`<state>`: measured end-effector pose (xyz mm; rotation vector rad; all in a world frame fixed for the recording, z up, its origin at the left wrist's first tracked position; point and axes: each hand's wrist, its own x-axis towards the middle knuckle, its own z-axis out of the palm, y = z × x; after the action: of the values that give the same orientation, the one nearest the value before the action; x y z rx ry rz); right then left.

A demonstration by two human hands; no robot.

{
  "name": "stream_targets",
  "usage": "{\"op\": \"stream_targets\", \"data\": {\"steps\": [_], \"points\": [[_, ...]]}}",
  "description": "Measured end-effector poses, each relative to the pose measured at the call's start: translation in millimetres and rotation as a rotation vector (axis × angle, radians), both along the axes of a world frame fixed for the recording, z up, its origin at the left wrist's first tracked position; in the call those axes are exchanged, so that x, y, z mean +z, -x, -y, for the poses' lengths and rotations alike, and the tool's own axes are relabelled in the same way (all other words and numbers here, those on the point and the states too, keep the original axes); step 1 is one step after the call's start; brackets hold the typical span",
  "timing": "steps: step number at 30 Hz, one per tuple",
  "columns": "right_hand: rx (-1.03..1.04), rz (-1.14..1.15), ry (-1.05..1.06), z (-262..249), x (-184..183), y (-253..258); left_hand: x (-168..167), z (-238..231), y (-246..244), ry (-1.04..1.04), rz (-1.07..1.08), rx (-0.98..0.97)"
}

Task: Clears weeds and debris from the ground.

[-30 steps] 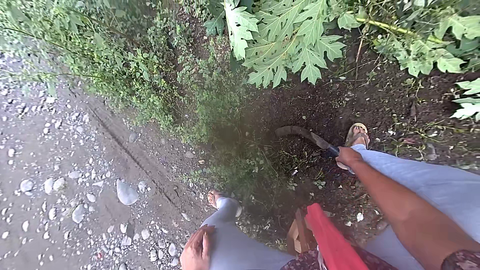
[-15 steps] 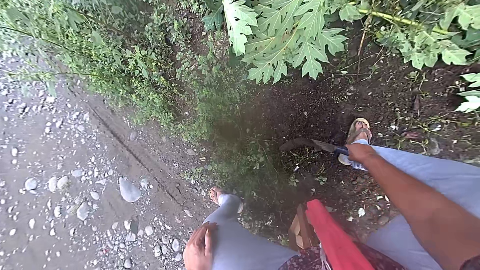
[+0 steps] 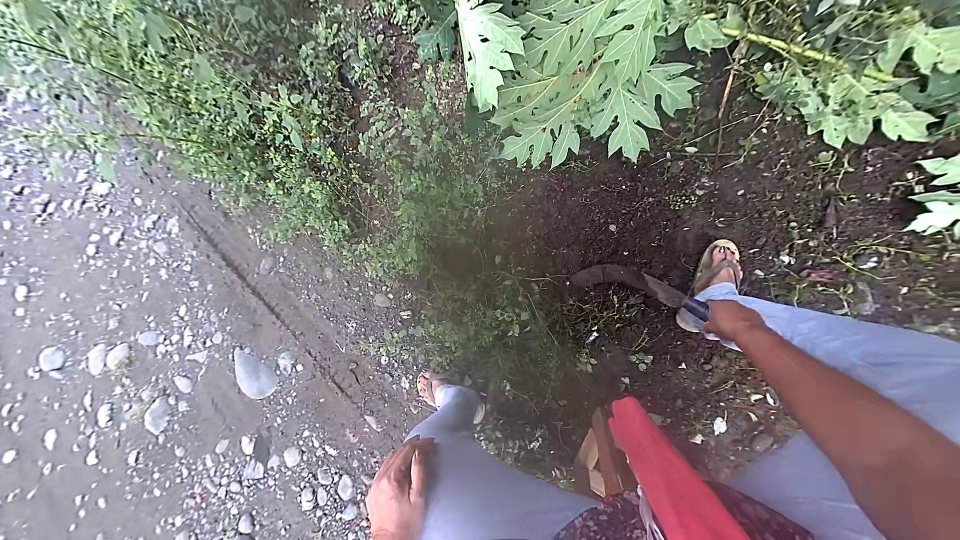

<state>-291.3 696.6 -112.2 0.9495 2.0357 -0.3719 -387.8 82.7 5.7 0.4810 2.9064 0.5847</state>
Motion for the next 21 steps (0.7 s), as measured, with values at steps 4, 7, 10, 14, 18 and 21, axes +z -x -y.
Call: {"op": "stream_targets", "data": {"steps": [4, 7, 10, 14, 18, 21], "points": [[-0.365, -0.204, 0.046, 28.4, 0.7, 14.1, 6.3, -10.6, 2.6, 0.031, 0.005, 0.012], [-0.572, -0.257, 0.089, 63.3, -19.2, 13.7, 13.1, -22.1, 4.0, 0.072, 0.049, 0.042], [-0.244, -0.053, 0.096, 64.0, -27.3, -7.7, 18.6, -30.1, 7.2, 0.136, 0.125, 0.069], [0.069, 0.015, 0.028, 35.8, 3.7, -5.3, 21.7, -29.8, 15.1, 0.218, 0.284, 0.156], [-0.106, -0.125, 0.007, 18.6, 14.9, 23.2, 20.0, -20.9, 15.0, 0.123, 0.303, 0.239], [-0.488, -0.357, 0.075, 30.8, 11.5, 61.5, 15.4, -9.4, 5.4, 0.057, 0.212, 0.221]]}}
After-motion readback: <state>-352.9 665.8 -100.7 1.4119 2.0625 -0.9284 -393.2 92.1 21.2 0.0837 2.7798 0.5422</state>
